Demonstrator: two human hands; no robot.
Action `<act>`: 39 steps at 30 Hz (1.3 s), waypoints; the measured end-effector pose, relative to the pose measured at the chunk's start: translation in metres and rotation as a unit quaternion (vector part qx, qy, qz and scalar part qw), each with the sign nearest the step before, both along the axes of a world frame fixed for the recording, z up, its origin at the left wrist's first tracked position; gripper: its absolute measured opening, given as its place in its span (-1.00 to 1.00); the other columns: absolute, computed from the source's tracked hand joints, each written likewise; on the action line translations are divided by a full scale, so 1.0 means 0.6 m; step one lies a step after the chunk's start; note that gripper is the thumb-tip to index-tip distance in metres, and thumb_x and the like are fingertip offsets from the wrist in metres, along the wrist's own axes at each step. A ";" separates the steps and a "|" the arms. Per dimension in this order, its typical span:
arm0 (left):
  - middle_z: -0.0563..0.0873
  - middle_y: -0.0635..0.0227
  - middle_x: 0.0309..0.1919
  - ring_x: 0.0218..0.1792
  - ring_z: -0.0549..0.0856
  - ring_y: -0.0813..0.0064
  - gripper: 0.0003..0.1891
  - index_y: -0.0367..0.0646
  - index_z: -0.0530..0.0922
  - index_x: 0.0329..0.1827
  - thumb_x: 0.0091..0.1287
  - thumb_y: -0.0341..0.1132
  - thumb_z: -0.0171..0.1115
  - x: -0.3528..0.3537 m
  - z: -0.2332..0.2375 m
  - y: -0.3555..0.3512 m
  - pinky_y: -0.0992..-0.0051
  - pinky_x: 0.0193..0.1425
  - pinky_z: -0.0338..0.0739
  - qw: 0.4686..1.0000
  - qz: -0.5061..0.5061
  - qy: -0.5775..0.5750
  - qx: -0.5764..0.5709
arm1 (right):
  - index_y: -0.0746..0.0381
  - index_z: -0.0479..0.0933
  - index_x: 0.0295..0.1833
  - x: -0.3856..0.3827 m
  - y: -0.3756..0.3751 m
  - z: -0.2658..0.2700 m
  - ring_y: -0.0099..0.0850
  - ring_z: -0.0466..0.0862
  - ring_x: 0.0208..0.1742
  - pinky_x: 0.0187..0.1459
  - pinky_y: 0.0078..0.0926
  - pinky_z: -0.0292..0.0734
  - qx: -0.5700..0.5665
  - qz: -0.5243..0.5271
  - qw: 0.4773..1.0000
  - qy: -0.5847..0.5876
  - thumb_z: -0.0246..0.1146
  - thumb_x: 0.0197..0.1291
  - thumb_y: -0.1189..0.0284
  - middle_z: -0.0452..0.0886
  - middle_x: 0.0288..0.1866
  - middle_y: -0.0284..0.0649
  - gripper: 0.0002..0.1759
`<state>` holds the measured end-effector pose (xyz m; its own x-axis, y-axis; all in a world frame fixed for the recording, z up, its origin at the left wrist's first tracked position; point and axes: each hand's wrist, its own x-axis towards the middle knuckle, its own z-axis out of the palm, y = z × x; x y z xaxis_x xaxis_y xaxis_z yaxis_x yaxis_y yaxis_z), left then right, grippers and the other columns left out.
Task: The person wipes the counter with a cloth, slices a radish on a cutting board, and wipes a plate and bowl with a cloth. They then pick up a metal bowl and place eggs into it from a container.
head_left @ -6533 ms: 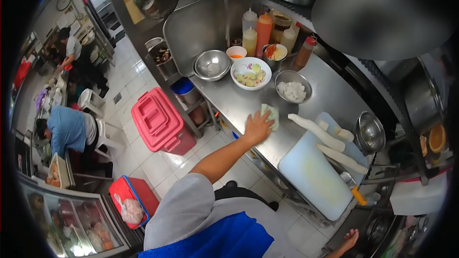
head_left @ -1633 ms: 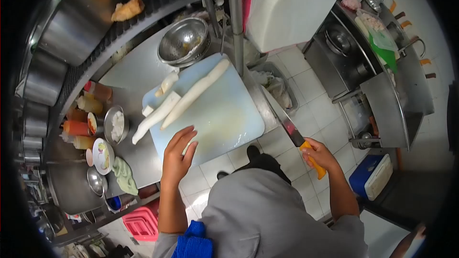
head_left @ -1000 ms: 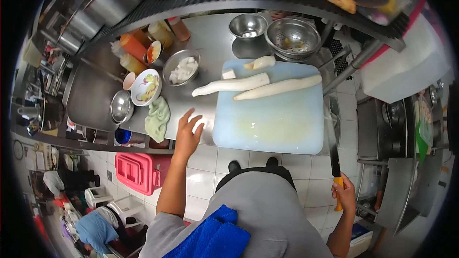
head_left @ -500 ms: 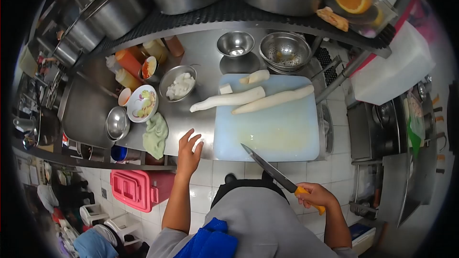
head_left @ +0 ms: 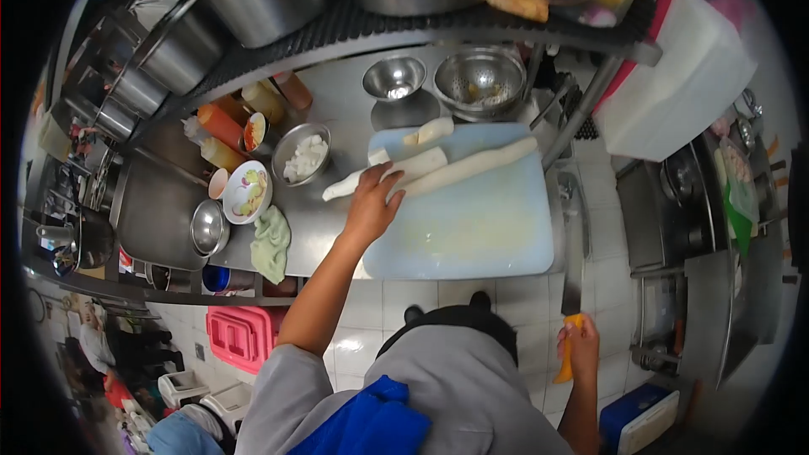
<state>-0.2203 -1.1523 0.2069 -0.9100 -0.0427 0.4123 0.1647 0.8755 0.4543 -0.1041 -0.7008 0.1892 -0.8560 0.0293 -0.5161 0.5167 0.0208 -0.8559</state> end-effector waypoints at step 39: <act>0.55 0.02 0.06 0.06 0.49 -0.01 -0.40 -0.01 0.55 0.23 0.04 -0.61 0.17 0.318 -0.015 -0.059 0.19 0.20 0.36 0.945 0.319 0.070 0.025 | 0.07 0.51 0.17 -0.153 -0.272 0.071 -0.17 0.67 -0.26 -0.24 -0.29 0.57 0.292 0.531 0.697 0.383 0.44 0.05 0.36 0.64 -0.22 -0.21 -0.48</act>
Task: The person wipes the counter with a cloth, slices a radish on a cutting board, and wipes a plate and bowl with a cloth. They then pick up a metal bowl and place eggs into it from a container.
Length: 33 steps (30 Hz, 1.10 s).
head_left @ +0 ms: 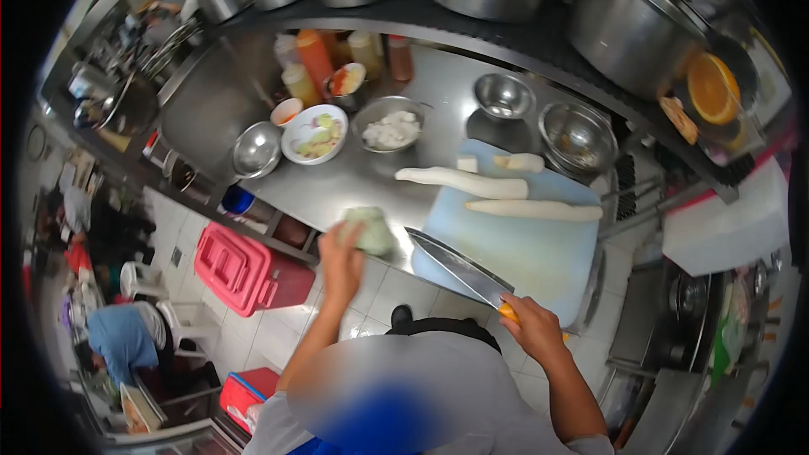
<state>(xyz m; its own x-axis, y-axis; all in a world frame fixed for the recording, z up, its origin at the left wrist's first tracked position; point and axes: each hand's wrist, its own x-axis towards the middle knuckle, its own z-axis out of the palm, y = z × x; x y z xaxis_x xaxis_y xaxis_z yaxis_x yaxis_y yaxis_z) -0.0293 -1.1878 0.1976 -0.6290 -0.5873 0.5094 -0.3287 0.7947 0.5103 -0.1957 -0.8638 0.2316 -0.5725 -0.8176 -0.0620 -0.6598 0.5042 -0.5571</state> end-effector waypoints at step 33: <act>0.38 -0.02 0.33 0.29 0.38 -0.05 -0.45 -0.02 0.53 0.30 0.21 -0.61 0.09 -0.009 -0.021 -0.134 0.14 0.38 0.24 0.991 0.104 0.076 -0.038 | 0.01 0.50 0.28 -0.051 0.083 0.056 -0.50 0.58 -0.48 -0.44 -0.50 0.52 0.041 -0.055 0.932 -0.356 0.37 0.21 0.31 0.57 -0.42 -0.33 -0.50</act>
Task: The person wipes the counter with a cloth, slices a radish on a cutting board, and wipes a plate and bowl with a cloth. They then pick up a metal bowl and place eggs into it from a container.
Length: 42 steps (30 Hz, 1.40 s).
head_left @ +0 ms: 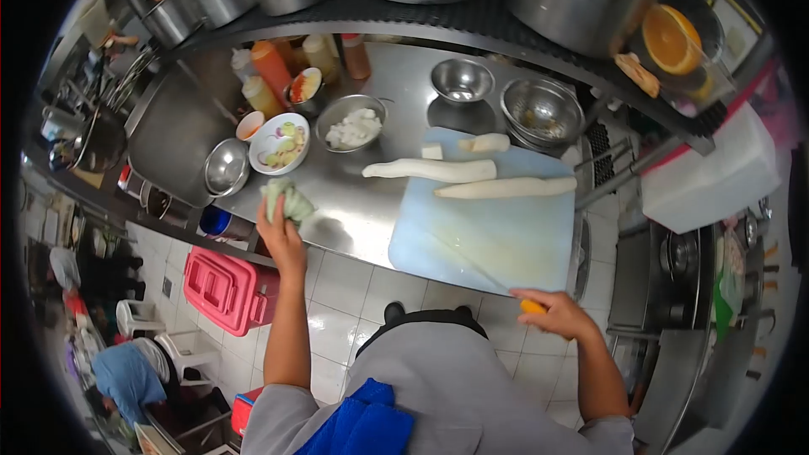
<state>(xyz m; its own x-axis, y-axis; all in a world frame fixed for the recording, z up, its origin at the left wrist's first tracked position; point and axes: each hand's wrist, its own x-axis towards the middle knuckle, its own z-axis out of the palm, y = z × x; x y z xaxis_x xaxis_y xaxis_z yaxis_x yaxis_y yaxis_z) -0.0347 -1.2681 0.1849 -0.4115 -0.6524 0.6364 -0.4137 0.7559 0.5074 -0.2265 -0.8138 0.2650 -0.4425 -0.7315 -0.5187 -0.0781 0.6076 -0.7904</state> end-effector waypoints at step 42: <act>0.60 0.07 0.14 0.17 0.55 0.02 -0.55 -0.08 0.51 0.25 0.26 -0.29 0.24 -0.533 -0.021 0.092 0.17 0.21 0.50 0.850 -0.486 -0.186 0.081 | 0.22 0.55 0.01 0.124 0.044 -0.070 -0.09 0.67 -0.13 -0.08 -0.31 0.56 0.048 -0.199 0.949 0.241 0.31 0.11 0.41 0.66 -0.16 -0.08 -0.67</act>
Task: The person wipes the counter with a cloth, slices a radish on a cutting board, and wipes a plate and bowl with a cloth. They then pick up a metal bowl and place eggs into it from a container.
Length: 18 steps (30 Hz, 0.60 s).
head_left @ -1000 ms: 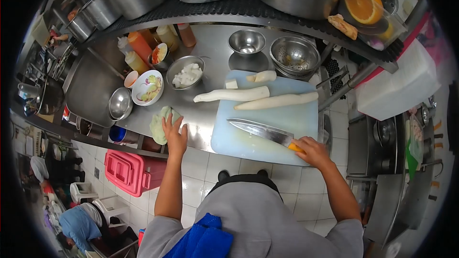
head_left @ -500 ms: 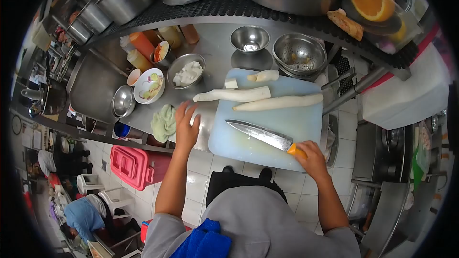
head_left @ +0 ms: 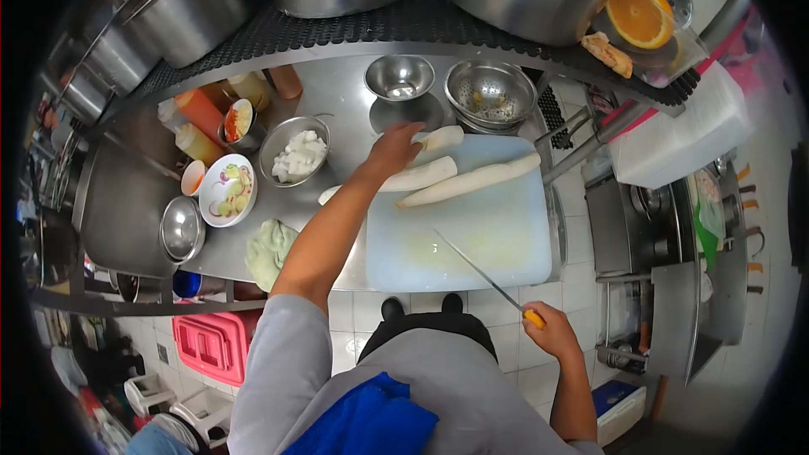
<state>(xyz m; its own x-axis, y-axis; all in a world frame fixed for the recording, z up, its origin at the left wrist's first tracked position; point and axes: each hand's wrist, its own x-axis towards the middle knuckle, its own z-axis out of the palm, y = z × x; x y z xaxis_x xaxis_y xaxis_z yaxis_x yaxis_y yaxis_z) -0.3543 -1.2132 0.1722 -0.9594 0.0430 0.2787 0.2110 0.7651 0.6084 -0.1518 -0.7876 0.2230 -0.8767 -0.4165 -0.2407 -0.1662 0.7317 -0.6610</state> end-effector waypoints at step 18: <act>0.55 0.07 0.13 0.20 0.52 0.03 -0.56 -0.17 0.49 0.16 0.19 -0.28 0.19 -0.063 -0.039 0.069 0.12 0.24 0.50 0.985 0.050 -0.143 -0.080 | 0.32 0.56 -0.02 0.048 0.062 -0.071 -0.14 0.70 -0.31 -0.21 -0.32 0.58 -0.012 -0.110 0.993 -0.027 0.35 0.14 0.42 0.68 -0.31 -0.02 -0.68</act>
<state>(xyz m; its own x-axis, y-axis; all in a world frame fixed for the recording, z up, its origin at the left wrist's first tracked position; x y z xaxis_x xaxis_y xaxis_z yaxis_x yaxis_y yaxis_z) -0.3920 -1.1718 0.1486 -0.9994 -0.0342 -0.0072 -0.0332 0.8639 0.5025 -0.1232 -0.7504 0.1803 -0.9330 -0.2225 -0.2827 0.0329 0.7298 -0.6829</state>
